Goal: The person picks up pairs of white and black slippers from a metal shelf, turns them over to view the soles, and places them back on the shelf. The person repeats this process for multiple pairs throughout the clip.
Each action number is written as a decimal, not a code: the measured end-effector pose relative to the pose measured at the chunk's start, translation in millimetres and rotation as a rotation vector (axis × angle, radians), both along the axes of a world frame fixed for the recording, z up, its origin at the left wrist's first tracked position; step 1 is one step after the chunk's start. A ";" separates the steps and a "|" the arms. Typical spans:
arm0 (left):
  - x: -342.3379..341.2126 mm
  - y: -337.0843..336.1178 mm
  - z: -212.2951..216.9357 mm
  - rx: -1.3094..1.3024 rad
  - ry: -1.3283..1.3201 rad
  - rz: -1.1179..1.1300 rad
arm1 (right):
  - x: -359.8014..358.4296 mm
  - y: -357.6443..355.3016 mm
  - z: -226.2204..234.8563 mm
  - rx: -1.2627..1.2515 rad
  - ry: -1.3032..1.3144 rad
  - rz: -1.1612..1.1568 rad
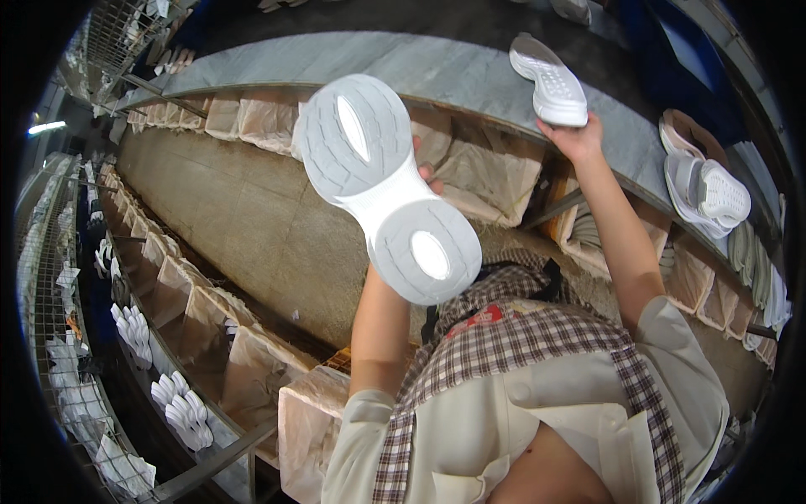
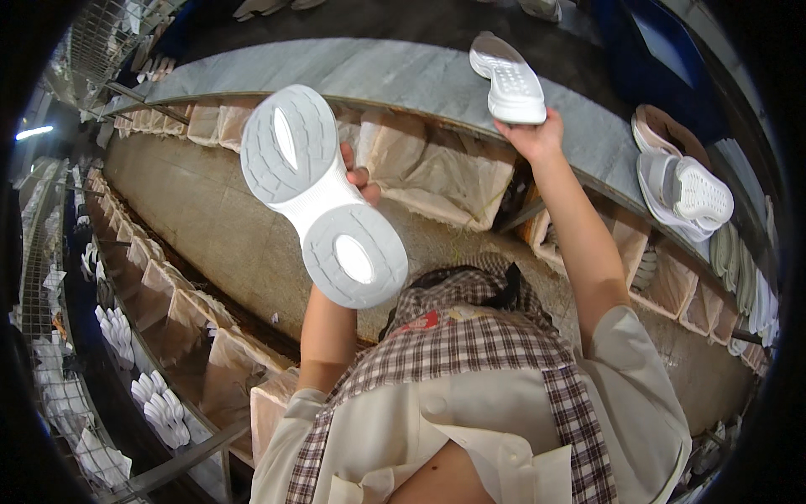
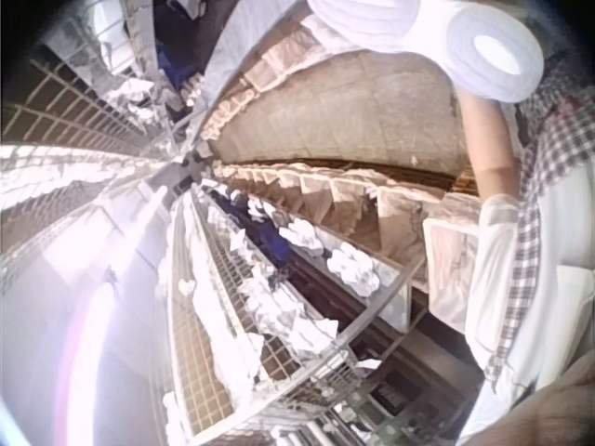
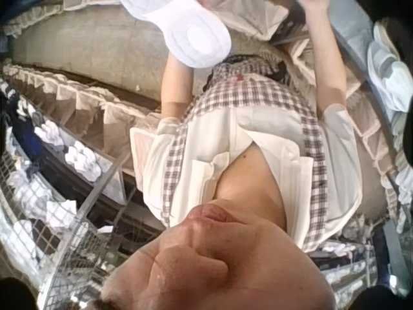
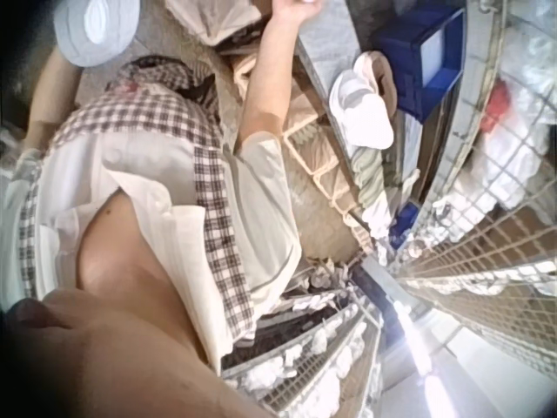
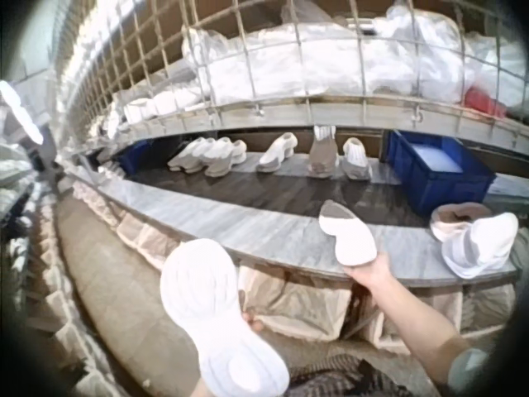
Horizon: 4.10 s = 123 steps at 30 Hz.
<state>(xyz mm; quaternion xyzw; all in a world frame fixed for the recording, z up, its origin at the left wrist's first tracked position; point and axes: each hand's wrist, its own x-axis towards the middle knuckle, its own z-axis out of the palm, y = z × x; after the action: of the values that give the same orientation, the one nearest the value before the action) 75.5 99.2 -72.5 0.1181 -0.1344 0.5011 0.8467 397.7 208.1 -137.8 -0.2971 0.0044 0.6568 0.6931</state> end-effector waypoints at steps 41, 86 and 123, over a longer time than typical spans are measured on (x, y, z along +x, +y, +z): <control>18.6 350.9 -25.3 1.079 2.937 0.834 | 87.1 -174.9 38.6 0.174 -0.132 -0.230; -37.9 -68.1 3.0 -0.881 1.128 0.832 | 177.1 329.2 -36.2 0.139 -0.333 -0.126; -35.1 -34.2 -55.0 -0.270 1.143 0.363 | -138.3 -168.9 30.9 0.320 -0.059 1.019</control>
<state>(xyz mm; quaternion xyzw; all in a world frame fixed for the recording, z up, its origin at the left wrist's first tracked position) 40.4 65.1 -127.5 0.2809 0.4279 0.5072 0.6933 259.4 39.2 -106.9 -0.1703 -0.2601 0.8940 0.3227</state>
